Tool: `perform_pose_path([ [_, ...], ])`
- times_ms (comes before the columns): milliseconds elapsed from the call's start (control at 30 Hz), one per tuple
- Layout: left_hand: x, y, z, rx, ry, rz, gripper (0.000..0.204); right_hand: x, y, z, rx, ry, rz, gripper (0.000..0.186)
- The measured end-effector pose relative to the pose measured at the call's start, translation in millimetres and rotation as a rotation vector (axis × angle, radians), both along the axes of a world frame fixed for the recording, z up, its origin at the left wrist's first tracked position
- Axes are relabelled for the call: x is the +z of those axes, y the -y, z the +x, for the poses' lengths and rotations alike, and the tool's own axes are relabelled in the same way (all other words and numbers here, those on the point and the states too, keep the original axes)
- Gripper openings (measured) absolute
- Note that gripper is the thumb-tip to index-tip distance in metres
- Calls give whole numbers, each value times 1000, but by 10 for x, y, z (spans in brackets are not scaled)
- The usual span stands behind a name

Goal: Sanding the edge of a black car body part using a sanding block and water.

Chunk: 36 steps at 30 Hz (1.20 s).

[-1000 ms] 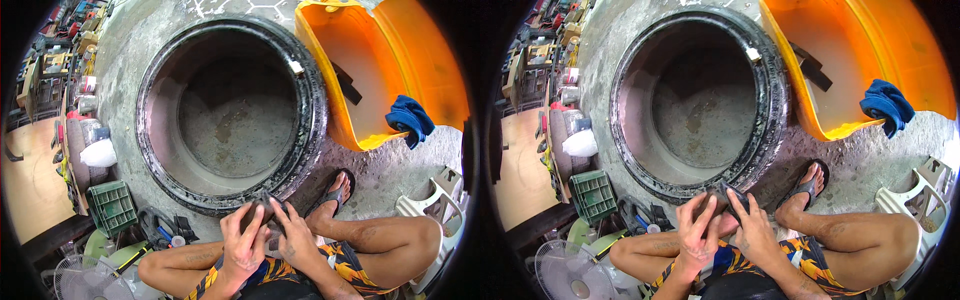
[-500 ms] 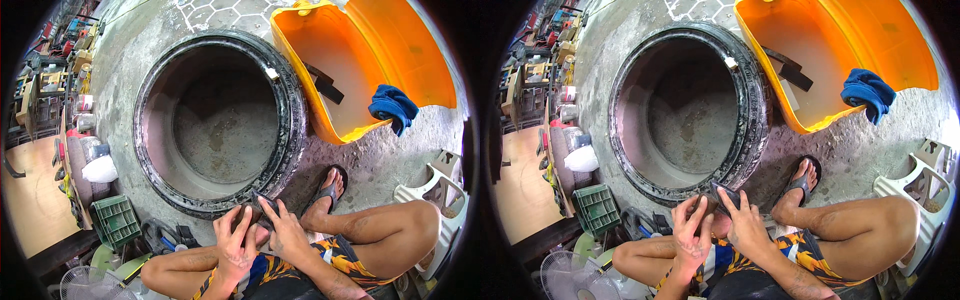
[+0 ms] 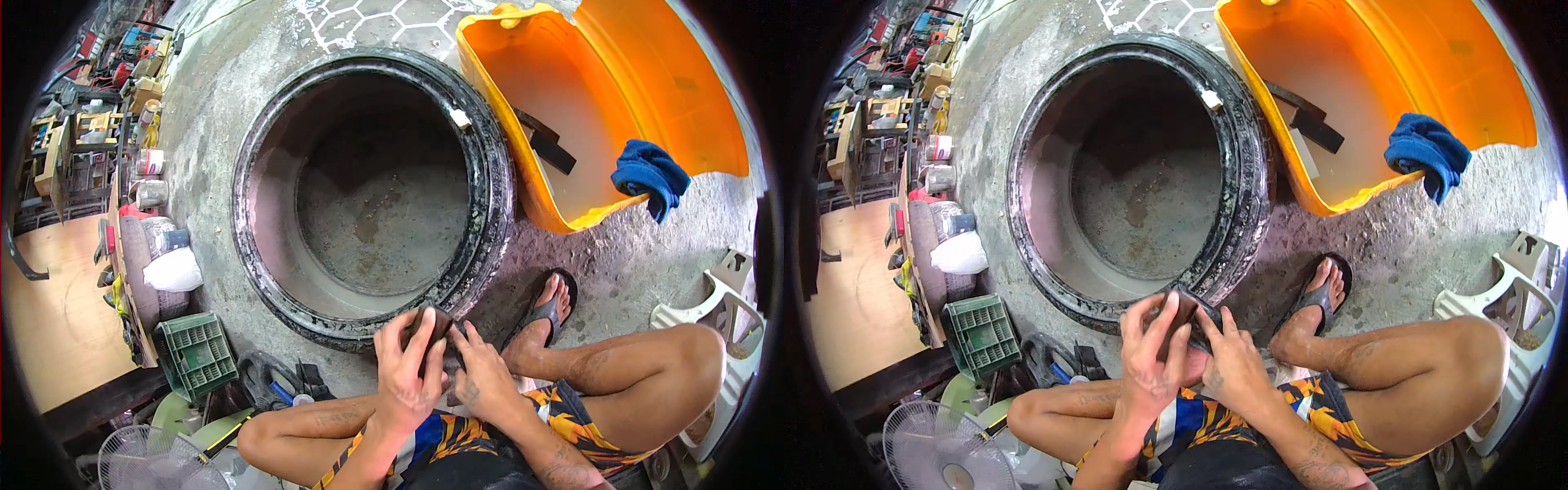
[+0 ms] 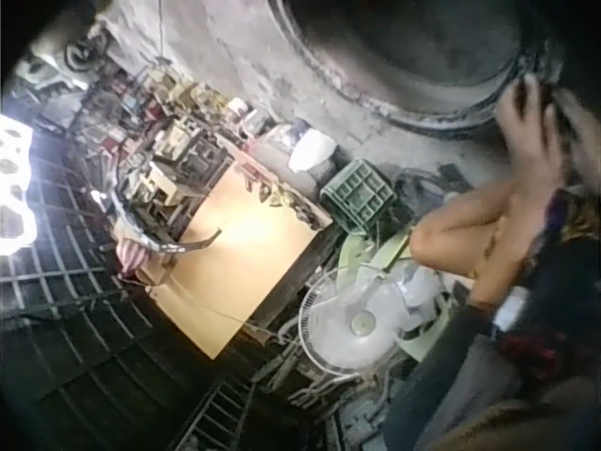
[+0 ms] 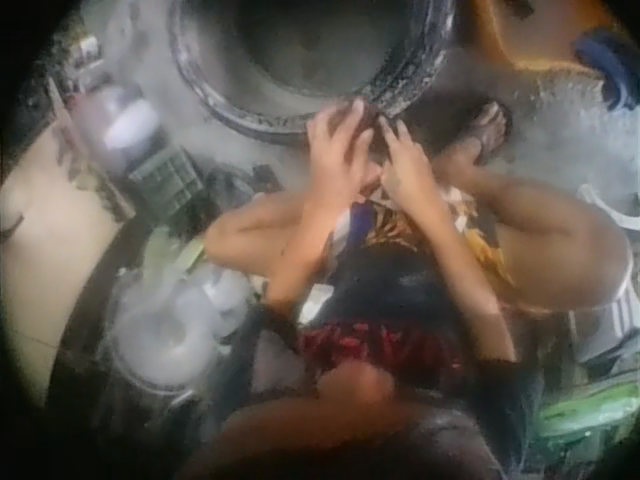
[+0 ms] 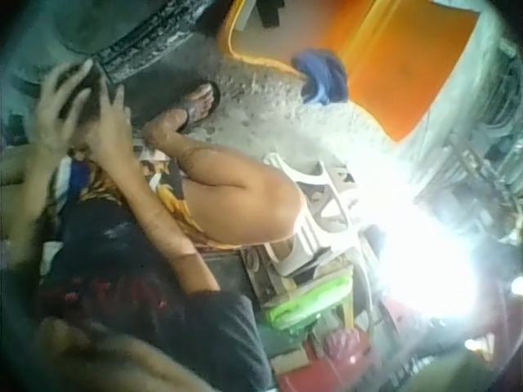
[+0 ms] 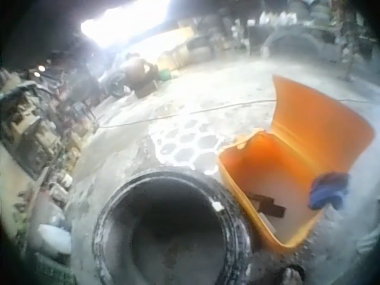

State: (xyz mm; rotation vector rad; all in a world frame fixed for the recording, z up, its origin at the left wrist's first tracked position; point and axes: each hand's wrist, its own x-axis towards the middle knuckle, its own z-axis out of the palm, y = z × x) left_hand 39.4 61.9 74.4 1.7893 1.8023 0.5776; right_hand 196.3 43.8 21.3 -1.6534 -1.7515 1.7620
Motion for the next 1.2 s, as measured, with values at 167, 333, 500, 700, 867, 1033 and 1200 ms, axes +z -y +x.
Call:
perform_pose_path([
  [167, 34, 176, -98, -39, -26, 0, 51, 109, -67, -55, 11, 35, -1, 87],
  [333, -5, 66, -43, -38, 28, 32, 47, -37, 39, 7, -29, -10, 86, 95],
  [500, -26, -158, 25, -66, 45, 79, 45, 0, 60, -50, 10, 8, 23, 89],
  [700, 124, -13, -240, 118, 152, -3, 43, 86, -70, 24, -6, -22, 20, 94],
  [867, -46, -48, 34, -34, 26, 168, 41, -43, 14, -44, -14, -53, 37, 93],
  [1033, -399, -611, -84, 137, 237, 134, 39, 124, -71, -41, 8, 8, -1, 95],
  [1200, 32, -83, -295, 144, 163, 116, 40, 122, -77, -34, -4, -3, 26, 98],
])
